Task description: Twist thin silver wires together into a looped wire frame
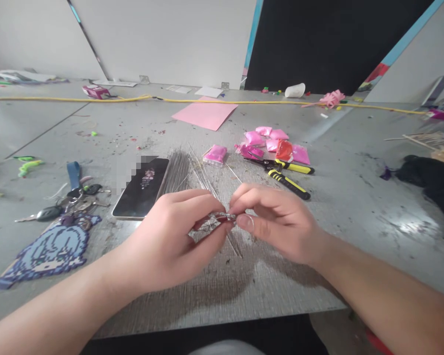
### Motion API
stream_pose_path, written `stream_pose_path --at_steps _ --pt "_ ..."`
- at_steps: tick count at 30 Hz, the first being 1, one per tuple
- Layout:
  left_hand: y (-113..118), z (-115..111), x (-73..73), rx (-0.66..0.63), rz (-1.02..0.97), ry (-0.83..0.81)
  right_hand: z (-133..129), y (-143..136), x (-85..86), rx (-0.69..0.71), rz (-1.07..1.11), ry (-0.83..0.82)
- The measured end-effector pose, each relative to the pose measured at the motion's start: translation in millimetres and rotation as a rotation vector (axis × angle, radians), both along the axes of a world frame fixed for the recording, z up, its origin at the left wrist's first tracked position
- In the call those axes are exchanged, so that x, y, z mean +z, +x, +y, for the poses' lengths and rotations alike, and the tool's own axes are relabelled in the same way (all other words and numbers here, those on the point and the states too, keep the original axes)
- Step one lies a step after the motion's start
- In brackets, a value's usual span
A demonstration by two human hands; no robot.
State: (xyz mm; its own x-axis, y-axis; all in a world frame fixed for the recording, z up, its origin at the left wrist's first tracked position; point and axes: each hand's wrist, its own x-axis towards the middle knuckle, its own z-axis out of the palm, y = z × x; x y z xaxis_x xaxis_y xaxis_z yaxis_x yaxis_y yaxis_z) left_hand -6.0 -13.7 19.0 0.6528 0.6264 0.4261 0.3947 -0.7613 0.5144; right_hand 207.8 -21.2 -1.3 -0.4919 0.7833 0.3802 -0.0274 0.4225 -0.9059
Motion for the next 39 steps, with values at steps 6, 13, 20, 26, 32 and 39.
stream_pose_path --at_steps 6,13,20,26,32,39 --pt "1 0 2.2 0.003 0.008 -0.042 0 -1 1.0 -0.062 0.006 -0.069" --pt "2 0 3.5 0.034 0.039 -0.113 5 -1 -1.7 0.026 0.070 -0.369" --pt "1 -3 3.3 0.048 0.050 -0.222 8 -5 0.1 0.112 0.180 -0.604" --pt "3 -3 -0.1 0.099 -0.041 -0.446 8 -6 -4.4 0.110 0.188 -0.711" --pt "4 3 0.2 0.092 -0.095 -0.704 4 -2 -6.1 -0.291 -0.024 -0.065" --pt "3 3 0.1 0.098 -0.122 -0.771 -3 -3 1.4 -0.330 -0.343 0.585"
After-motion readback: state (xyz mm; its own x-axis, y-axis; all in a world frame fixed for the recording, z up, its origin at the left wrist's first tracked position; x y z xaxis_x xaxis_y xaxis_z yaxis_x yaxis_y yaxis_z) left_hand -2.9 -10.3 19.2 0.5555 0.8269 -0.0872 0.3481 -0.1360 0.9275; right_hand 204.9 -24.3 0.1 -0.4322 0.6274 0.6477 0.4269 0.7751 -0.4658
